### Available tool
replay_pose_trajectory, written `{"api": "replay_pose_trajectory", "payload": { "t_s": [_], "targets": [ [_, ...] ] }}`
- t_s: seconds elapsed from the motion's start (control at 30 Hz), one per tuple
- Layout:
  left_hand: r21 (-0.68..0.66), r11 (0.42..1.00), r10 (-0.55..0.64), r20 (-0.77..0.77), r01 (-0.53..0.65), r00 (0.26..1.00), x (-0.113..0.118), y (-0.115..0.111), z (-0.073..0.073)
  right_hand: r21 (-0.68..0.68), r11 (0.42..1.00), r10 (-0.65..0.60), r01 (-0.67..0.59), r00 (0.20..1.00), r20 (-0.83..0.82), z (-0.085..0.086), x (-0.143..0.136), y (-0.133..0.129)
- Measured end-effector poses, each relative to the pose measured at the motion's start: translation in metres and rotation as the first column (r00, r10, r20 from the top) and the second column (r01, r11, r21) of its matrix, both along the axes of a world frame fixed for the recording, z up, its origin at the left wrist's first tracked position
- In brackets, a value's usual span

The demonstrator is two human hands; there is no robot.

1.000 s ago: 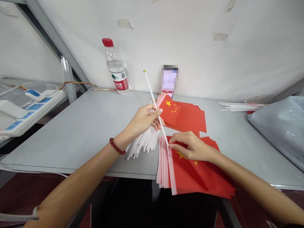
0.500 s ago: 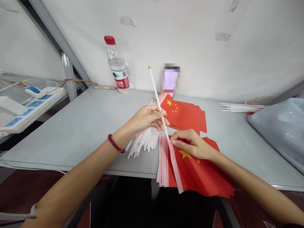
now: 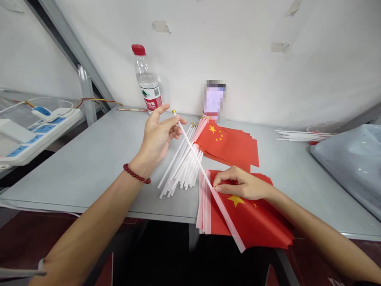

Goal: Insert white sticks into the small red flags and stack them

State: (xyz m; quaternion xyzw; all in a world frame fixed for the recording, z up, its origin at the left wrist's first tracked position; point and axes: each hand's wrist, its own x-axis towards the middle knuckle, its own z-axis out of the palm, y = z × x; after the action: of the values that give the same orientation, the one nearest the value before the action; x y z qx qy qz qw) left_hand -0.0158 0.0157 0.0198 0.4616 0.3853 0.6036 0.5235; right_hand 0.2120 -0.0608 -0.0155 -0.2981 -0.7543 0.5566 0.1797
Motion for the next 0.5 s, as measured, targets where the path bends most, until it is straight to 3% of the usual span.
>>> {"api": "replay_pose_trajectory", "payload": {
  "t_s": [0.17, 0.27, 0.37, 0.5],
  "targets": [
    [0.030, 0.999, -0.036, -0.165, 0.042, 0.986, 0.006, -0.005, -0.004, -0.011, 0.998, -0.061, 0.061, 0.998, -0.013, 0.001, 0.000, 0.000],
    [0.038, 0.981, -0.170, -0.302, 0.190, 0.938, 0.017, -0.015, -0.007, 0.015, 0.982, -0.188, 0.188, 0.982, -0.026, 0.002, -0.001, 0.001],
    [0.035, 0.909, -0.359, -0.443, 0.416, 0.821, 0.025, -0.028, -0.007, 0.045, 0.939, -0.339, 0.342, 0.939, -0.061, 0.001, -0.001, 0.003],
    [-0.057, 0.764, -0.572, -0.520, 0.643, 0.634, 0.029, -0.040, -0.007, 0.036, 0.866, -0.487, 0.499, 0.856, -0.173, 0.000, 0.002, 0.006]
  ]
}}
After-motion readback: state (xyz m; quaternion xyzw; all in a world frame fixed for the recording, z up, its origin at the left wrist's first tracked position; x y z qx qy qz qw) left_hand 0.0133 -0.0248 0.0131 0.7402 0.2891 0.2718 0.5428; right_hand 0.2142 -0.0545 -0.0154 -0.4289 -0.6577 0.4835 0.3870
